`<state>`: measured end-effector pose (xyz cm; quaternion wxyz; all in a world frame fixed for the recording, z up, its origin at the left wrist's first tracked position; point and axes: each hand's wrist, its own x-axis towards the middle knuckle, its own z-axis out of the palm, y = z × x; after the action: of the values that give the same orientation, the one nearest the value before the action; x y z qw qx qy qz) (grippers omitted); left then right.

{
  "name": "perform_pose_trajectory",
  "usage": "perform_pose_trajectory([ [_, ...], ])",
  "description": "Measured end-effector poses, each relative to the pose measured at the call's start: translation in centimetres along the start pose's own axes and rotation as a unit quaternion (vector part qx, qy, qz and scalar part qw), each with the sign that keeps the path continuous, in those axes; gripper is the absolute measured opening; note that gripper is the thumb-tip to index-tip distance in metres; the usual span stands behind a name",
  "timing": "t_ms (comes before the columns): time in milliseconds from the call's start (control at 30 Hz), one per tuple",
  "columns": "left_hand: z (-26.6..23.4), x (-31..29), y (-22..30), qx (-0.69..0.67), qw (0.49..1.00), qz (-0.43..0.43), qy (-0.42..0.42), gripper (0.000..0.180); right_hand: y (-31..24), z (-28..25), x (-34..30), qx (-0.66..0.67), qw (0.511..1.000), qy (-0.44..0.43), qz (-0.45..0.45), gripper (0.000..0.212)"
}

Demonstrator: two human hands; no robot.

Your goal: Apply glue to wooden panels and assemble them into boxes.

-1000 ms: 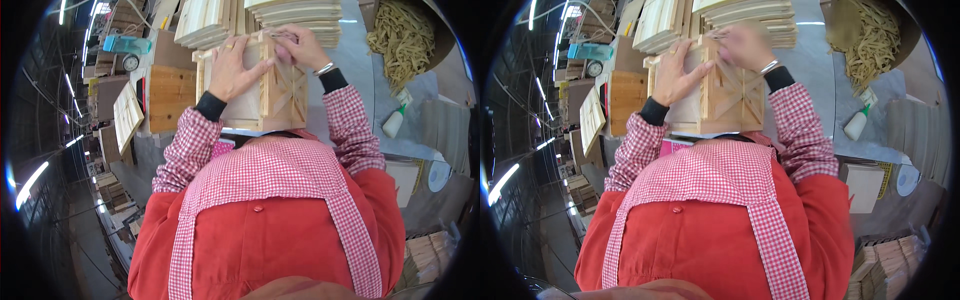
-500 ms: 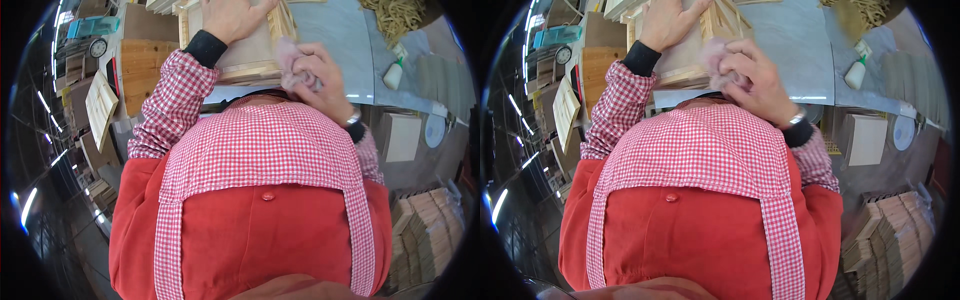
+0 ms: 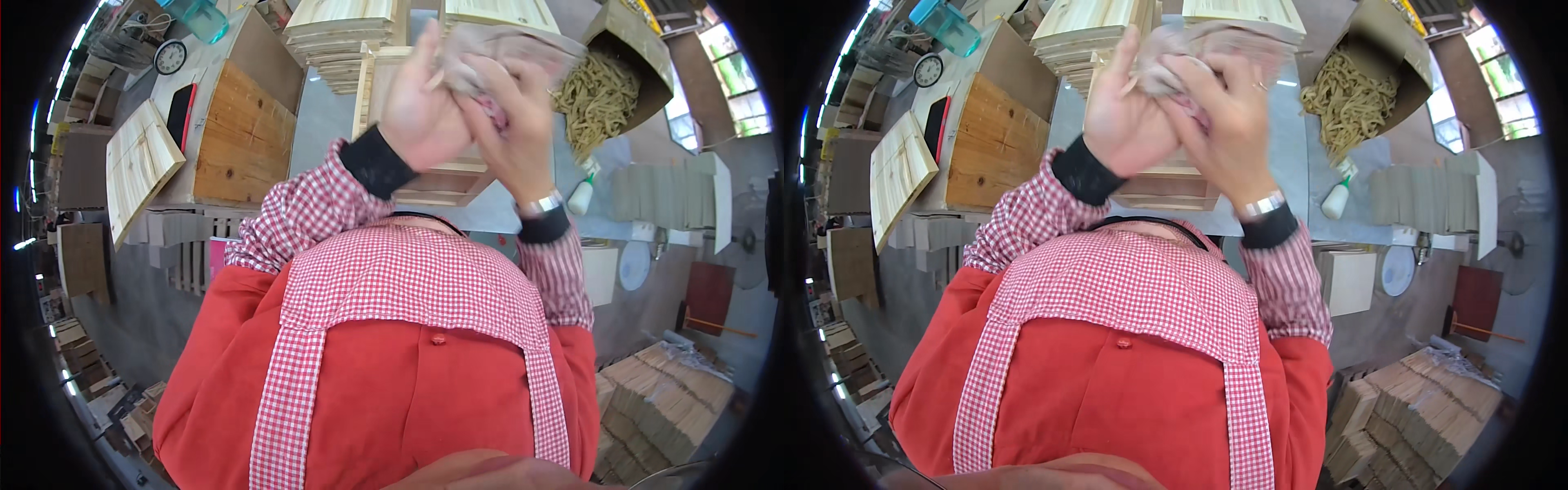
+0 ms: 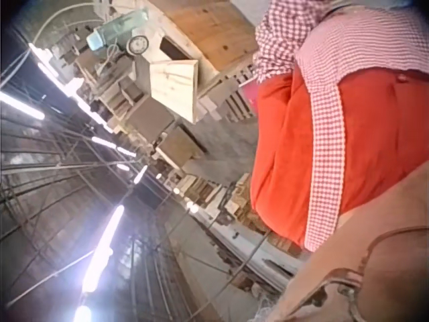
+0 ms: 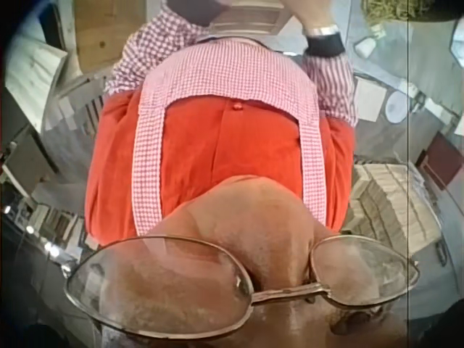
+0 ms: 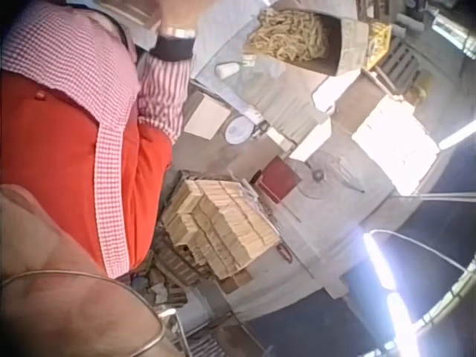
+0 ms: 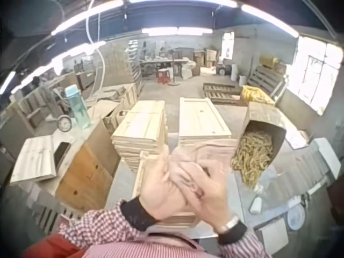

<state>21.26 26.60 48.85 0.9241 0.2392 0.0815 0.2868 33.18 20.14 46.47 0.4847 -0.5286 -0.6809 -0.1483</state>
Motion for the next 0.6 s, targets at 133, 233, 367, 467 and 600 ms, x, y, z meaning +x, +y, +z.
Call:
perform_pose_trajectory([
  [133, -3.9, -5.9, 3.0, -0.025, 0.998, 0.012, -0.054, 0.09, -3.9, 7.0, 0.1, 0.086, 0.994, 0.066, 0.016, 0.03],
  [233, -5.8, -9.3, 4.2, -0.017, 0.996, 0.01, -0.09, 0.094, -4.5, 9.1, 0.9, 0.088, 0.989, 0.031, 0.119, 0.027],
  [367, -7.6, -11.2, 5.8, -0.041, 0.992, -0.002, -0.118, 0.098, -2.8, 8.8, 2.4, 0.184, 0.953, 0.013, 0.24, 0.022],
  [467, -8.2, -12.5, 6.6, -0.082, 0.989, -0.004, -0.121, 0.101, -6.1, 9.1, 2.8, 0.156, 0.977, 0.013, 0.146, 0.019],
  [600, -7.8, -13.2, 6.9, -0.119, 0.986, -0.002, -0.117, 0.106, -10.0, 10.5, 2.3, 0.046, 0.996, 0.021, -0.072, 0.016],
])
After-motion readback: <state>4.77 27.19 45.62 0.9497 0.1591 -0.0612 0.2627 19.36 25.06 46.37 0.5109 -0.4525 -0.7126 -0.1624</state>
